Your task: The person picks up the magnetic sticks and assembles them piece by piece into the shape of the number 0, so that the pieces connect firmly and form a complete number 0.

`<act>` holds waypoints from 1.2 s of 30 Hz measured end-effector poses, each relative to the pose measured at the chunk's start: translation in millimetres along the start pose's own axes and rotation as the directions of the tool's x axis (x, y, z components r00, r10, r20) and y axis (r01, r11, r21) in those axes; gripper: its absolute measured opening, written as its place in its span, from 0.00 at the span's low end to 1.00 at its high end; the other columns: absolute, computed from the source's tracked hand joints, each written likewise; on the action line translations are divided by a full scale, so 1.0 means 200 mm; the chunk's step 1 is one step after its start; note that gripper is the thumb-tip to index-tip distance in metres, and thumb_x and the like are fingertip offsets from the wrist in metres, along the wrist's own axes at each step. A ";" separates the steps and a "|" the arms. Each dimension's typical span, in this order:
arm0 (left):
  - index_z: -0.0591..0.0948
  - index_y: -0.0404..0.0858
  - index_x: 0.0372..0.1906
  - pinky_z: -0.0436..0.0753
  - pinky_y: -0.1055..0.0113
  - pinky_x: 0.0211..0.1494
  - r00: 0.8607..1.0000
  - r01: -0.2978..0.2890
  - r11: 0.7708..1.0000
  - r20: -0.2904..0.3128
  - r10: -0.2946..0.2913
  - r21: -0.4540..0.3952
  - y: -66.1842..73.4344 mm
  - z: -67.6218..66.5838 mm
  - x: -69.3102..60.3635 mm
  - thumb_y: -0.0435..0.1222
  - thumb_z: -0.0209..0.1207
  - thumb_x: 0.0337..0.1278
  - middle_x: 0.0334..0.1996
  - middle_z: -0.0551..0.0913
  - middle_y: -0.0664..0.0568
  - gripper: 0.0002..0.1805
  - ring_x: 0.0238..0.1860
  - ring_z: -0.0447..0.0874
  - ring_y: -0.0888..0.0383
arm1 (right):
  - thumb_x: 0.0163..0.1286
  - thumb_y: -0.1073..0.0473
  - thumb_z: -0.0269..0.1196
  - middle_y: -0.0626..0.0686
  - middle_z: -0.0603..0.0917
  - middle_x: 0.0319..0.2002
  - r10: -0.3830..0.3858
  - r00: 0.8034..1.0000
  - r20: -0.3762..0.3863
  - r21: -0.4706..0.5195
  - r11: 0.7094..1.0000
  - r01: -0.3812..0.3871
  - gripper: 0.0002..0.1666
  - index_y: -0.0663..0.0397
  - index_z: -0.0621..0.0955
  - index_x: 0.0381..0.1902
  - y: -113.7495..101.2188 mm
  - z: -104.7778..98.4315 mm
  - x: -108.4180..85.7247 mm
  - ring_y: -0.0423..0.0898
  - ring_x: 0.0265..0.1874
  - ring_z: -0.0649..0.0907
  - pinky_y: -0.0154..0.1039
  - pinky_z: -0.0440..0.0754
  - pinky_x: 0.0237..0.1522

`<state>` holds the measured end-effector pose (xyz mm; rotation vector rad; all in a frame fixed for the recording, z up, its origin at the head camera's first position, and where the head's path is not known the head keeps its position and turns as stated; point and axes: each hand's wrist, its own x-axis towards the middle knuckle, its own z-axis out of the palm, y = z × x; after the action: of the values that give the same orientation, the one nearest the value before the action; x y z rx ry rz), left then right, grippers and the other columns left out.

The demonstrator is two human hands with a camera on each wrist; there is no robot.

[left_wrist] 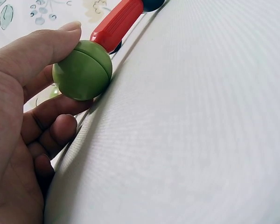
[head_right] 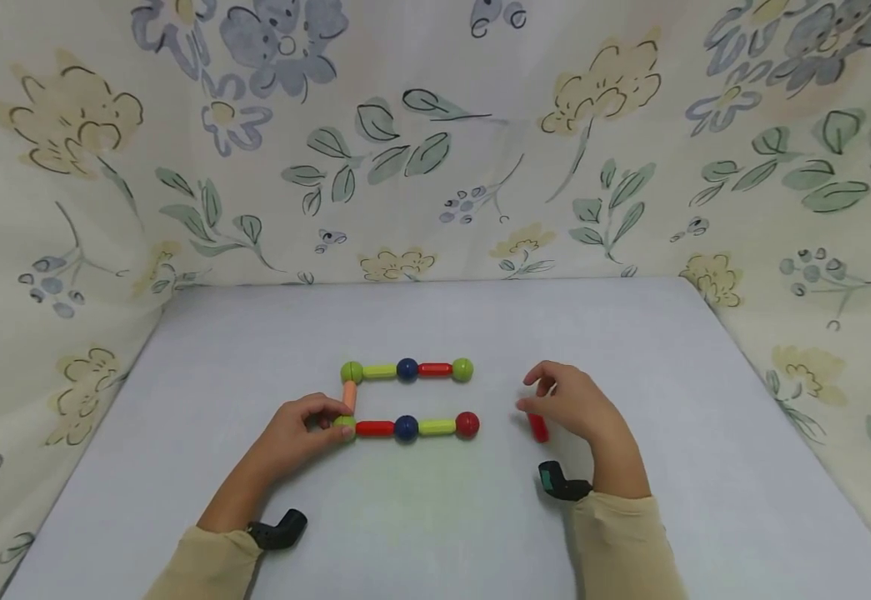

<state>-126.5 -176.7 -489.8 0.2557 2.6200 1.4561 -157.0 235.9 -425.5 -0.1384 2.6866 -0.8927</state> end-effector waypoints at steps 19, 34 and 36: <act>0.86 0.55 0.42 0.75 0.65 0.41 1.000 0.019 1.000 0.005 -0.019 -0.008 0.00 0.00 0.01 0.48 0.72 0.49 0.33 0.81 0.61 0.13 0.38 0.75 0.57 | 0.61 0.49 0.69 0.51 0.83 0.35 0.069 0.998 -0.014 0.082 0.994 -0.067 0.18 0.50 0.85 0.47 -0.12 0.18 0.17 0.47 0.34 0.79 0.38 0.76 0.34; 0.86 0.57 0.42 0.75 0.66 0.40 1.000 0.014 1.000 0.000 -0.014 0.009 0.01 0.00 0.00 0.47 0.72 0.50 0.33 0.81 0.61 0.13 0.38 0.76 0.58 | 0.61 0.48 0.70 0.53 0.82 0.35 0.116 0.993 -0.030 0.244 0.964 -0.105 0.35 0.47 0.71 0.64 -0.22 0.28 0.24 0.48 0.33 0.79 0.37 0.76 0.34; 0.86 0.57 0.42 0.76 0.66 0.40 1.000 0.019 1.000 0.004 -0.019 0.010 0.01 0.00 0.00 0.48 0.72 0.50 0.34 0.81 0.61 0.12 0.38 0.76 0.57 | 0.61 0.48 0.70 0.53 0.81 0.35 0.115 0.993 -0.021 0.241 0.965 -0.106 0.35 0.46 0.71 0.64 -0.22 0.29 0.25 0.48 0.33 0.79 0.37 0.76 0.34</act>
<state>-126.0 -175.6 -488.8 0.2338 2.6199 1.4347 -185.8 157.8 -455.4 0.0807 2.5617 -1.1832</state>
